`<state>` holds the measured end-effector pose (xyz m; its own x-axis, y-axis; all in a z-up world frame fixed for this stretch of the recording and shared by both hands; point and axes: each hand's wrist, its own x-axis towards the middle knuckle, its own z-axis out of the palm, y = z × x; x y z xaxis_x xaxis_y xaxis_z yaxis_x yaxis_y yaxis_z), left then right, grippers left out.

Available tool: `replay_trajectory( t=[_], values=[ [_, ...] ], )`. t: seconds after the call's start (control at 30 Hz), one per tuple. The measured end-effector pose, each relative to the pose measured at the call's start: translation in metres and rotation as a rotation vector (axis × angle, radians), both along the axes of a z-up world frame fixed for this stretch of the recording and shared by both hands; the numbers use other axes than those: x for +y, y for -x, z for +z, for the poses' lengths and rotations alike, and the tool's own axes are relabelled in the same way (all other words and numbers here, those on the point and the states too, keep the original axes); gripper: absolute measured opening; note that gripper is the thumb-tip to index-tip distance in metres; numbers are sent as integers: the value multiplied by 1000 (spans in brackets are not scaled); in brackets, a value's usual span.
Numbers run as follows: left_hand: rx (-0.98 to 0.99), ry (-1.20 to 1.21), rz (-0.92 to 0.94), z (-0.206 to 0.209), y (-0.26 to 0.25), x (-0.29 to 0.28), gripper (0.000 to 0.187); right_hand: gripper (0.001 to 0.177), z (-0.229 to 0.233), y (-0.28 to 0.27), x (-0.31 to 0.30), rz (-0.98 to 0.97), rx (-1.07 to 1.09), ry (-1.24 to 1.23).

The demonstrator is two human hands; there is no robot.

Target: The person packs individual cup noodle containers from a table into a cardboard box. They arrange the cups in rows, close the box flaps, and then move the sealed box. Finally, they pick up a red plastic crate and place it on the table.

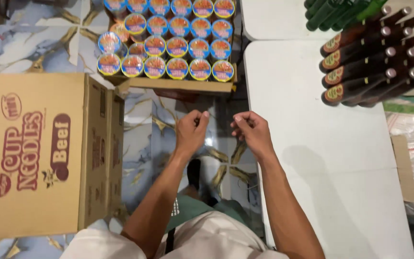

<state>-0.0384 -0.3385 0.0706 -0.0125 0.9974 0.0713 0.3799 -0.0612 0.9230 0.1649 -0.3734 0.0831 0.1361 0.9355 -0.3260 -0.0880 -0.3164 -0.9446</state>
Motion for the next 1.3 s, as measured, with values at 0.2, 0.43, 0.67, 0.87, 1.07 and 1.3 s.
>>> replay_trajectory(
  t=[0.2,0.43,0.67,0.87,1.07,1.3],
  values=[
    [-104,7,63,4,-15,-90,36,18,5,-16,-78,47,-11,9],
    [-140,-4,62,19,-45,-194,36,18,10,-46,-170,47,-34,-103],
    [-96,-26,-7,36,-66,-251,34,19,22,-63,-235,-85,12,-125],
    [-64,-26,-31,36,-66,-294,35,18,30,-63,-286,-119,16,-143],
    [-85,-8,-21,40,-62,-348,35,18,34,-63,-340,-128,-12,-143],
    [-97,-87,-25,43,-61,-393,34,18,44,-63,-385,-117,-55,-119]
  ],
)
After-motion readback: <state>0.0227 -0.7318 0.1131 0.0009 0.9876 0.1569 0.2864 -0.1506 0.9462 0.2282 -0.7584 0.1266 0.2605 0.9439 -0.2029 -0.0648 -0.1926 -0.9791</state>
